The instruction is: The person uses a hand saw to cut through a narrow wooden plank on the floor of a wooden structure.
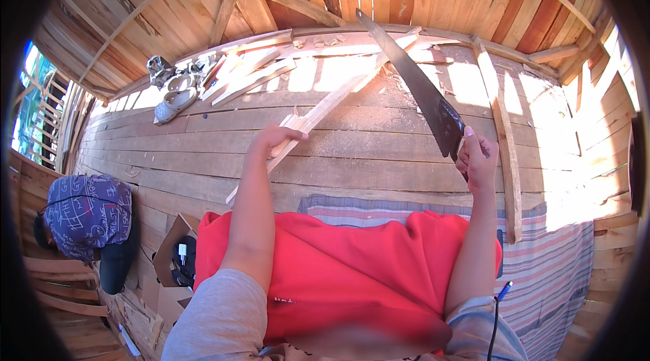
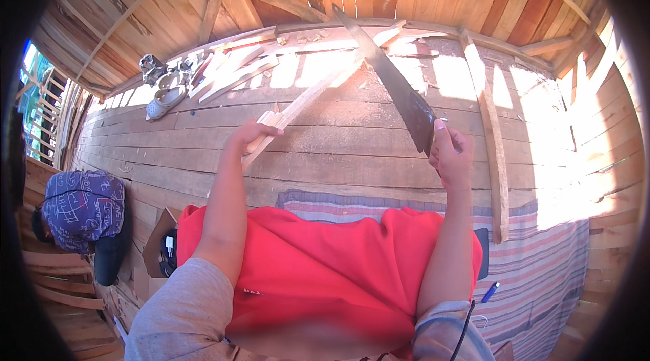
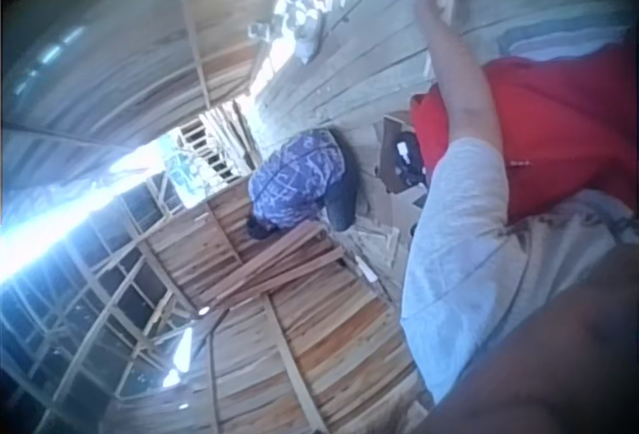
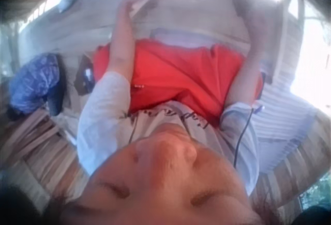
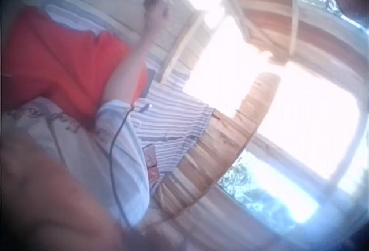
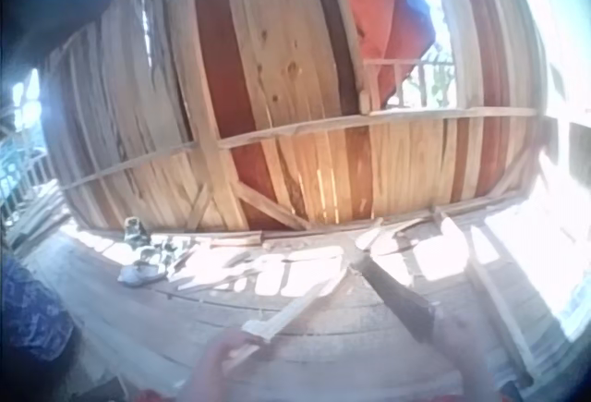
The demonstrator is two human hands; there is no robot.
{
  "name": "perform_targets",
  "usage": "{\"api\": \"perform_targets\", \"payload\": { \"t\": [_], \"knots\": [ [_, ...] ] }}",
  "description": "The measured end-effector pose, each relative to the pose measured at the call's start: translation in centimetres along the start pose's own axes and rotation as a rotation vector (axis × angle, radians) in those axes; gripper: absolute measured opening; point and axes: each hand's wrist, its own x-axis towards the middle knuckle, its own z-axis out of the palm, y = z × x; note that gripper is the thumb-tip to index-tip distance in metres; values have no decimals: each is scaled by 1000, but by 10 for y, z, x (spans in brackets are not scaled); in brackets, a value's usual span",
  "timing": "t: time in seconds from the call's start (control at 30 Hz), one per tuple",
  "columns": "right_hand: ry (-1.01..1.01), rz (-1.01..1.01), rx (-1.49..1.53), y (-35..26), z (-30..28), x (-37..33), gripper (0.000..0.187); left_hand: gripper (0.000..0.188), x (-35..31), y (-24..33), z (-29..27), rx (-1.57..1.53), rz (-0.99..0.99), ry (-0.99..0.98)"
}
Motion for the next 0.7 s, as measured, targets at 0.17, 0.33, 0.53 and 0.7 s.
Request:
{"api": "perform_targets", "payload": {
  "t": [0.17, 0.33, 0.53, 0.7],
  "knots": [
    [22, -18, -180, -36, -41, -9, 51, 73, -26, 8, -36, -6, 31, 34],
    [-73, 105, -306, -51, -90, -26, 45, 66, -47, 18, -59, -106, 75, 12],
    [-357, 226, -281, -19, -51, -21, 48, 64, -47, 21, -60, -153, 99, 70],
    [-525, 397, -136, 36, 54, -13, 47, 61, -45, 15, -65, -145, 108, 47]
  ]
}}
